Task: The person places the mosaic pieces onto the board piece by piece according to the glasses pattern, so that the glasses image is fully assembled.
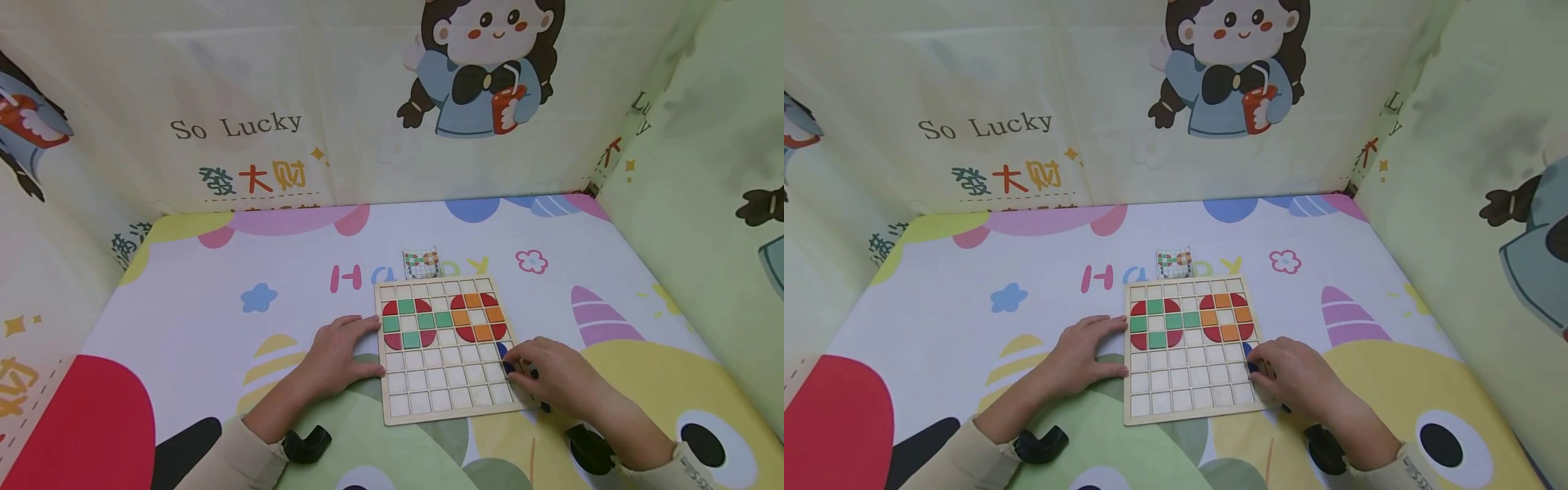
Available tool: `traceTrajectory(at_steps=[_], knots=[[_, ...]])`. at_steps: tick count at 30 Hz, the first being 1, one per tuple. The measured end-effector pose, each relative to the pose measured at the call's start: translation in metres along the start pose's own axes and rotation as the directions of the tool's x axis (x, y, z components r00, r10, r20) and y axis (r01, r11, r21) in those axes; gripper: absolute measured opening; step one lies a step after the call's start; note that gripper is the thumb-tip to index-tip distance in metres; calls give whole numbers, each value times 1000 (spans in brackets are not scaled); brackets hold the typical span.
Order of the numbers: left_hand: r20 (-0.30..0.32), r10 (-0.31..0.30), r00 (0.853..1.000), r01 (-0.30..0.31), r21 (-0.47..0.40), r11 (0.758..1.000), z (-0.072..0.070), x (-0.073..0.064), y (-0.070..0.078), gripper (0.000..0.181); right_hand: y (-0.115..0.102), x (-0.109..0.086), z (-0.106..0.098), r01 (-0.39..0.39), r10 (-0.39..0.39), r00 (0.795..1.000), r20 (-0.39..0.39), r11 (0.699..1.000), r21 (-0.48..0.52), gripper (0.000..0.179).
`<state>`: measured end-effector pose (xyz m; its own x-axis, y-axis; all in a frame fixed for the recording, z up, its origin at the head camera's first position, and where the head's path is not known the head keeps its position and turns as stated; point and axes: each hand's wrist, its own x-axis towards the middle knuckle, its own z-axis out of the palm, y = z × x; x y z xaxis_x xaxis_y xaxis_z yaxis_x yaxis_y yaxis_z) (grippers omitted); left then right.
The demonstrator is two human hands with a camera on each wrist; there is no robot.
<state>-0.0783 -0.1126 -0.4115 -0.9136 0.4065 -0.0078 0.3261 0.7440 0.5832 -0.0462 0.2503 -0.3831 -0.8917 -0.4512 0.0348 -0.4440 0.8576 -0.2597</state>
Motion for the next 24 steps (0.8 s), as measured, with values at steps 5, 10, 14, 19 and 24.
traceTrajectory(at_steps=[5, 10, 14, 19, 24], knots=[[5, -4, 1000, 4, 5, 1000, 0, -1, 1, 73, 0, 0, 0, -9, 9, 1000, 17, 1000, 15, 21], [3, -8, 1000, 8, 4, 1000, 0, -1, 1, 73, 0, 1, -1, -15, 14, 1000, 28, 999, 35, 20], [0, -6, 1000, 6, 3, 1000, 1, -1, 0, 73, 0, 1, -1, -8, 7, 1000, 20, 998, 55, 18], [-2, -4, 1000, 4, 3, 1000, 0, -1, 0, 73, 2, 2, 0, 5, -6, 1000, 17, 997, 76, 18], [2, -1, 1000, 1, 4, 1000, 1, -1, -1, 73, 4, 3, 2, 19, -19, 1000, -3, 997, 74, 18]])
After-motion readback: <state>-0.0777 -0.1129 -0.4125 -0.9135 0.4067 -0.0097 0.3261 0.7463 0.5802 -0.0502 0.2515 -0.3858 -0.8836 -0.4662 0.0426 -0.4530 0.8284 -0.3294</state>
